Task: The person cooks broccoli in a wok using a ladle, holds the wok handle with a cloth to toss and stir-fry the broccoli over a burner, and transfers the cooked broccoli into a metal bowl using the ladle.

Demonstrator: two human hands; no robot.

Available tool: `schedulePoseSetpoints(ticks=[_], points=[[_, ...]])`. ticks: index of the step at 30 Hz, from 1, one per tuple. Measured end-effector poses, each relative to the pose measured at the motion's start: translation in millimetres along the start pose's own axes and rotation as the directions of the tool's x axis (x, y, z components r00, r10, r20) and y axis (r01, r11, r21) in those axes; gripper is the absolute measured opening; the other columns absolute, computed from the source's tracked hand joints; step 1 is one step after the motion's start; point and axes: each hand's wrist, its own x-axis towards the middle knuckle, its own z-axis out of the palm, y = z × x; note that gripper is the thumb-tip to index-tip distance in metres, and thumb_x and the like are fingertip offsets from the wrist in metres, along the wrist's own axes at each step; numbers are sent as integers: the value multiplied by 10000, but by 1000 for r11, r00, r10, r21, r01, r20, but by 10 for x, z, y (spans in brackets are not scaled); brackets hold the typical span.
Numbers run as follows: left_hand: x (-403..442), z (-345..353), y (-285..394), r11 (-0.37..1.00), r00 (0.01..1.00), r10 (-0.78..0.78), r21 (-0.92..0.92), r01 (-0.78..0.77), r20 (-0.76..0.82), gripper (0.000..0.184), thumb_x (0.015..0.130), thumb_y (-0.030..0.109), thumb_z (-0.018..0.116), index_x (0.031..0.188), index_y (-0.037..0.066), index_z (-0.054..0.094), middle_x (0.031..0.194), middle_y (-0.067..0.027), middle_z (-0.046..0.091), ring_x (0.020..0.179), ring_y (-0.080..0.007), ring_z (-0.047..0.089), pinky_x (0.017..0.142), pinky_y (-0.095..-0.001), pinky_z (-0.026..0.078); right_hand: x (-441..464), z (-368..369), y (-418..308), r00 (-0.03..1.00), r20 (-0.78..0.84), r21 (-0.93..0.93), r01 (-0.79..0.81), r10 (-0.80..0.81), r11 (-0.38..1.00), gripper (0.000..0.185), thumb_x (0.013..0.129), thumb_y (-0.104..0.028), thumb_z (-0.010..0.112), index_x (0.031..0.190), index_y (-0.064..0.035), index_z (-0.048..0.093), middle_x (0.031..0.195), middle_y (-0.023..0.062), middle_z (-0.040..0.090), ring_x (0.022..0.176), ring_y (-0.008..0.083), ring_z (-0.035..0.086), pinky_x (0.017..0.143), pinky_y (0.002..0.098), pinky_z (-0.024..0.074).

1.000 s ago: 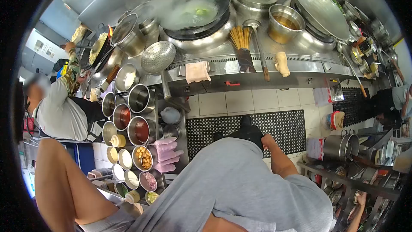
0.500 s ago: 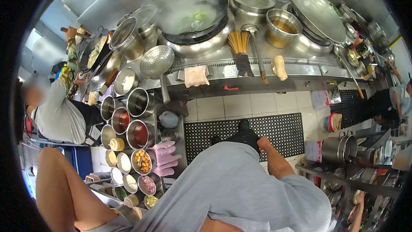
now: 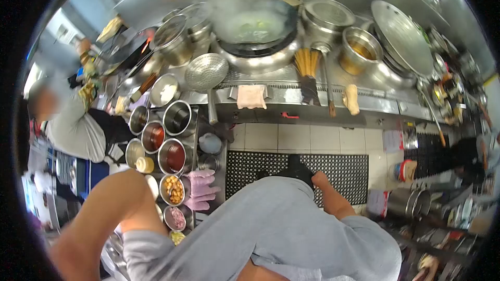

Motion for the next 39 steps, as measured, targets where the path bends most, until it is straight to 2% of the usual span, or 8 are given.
schedulePoseSetpoints(ticks=[3,6,12,16,21,26,30,39], points=[[-1292,-173,-353,456,828,-541,777,435,-146,216,929,206,512,1005,11,566,822,-137,612,727,-284,622,616,-386,501,-87,-587,-513,978,-188,107,-76,95,991,237,845,-140,507,876,-9,702,893,226,683,914,411,652,818,452,526],[-2855,137,-209,-345,37,-897,749,566,-441,309,928,240,620,717,36,525,645,-177,585,613,-384,609,524,-447,483,341,-653,-409,984,-156,62,90,-80,994,253,857,-226,568,849,-6,692,918,237,673,930,412,642,827,456,514],[-4034,1756,1369,-839,-566,-243,-122,531,-788,178,987,204,458,989,28,481,801,-293,628,797,-491,614,719,-568,460,763,-1494,-877,883,84,-101,469,-462,878,353,899,-307,574,832,15,702,838,225,681,824,411,644,750,471,490],[-4078,2122,1235,-871,-585,-57,-246,425,-809,195,943,179,495,1058,30,549,843,-272,649,799,-465,629,711,-537,488,1644,-1295,-617,890,402,-366,372,-216,853,252,882,-217,562,795,-13,683,767,177,652,660,303,598,652,419,476],[-3827,2015,736,-838,-125,-58,-20,545,-990,122,894,128,567,970,40,604,902,-148,632,832,-369,638,716,-467,517,2388,-1572,-1112,610,662,-441,787,-436,431,232,876,-212,565,809,-25,684,723,159,626,610,272,557,614,411,464],[-3521,2672,965,-839,-26,224,-207,504,-974,130,876,157,616,922,36,613,887,-152,612,879,-347,610,777,-444,496,3325,-1352,-1868,-222,803,-205,769,-554,-606,212,870,-207,569,824,-36,685,678,140,600,560,241,516,576,403,452],[-3536,3594,1141,-741,-41,560,-523,422,-827,169,880,185,622,897,17,610,888,-175,604,874,-364,607,758,-451,485,2343,-1486,-2893,488,797,-134,717,-356,684,187,852,-187,588,931,-57,697,616,41,483,509,171,442,500,358,412],[-4149,4531,1172,-304,-247,861,-839,452,-445,160,851,187,605,900,41,648,888,-193,678,863,-380,650,761,-452,512,1235,-1120,-3595,454,857,-119,636,-245,762,216,860,-202,614,997,-47,675,577,-6,445,475,118,413,481,314,415]])
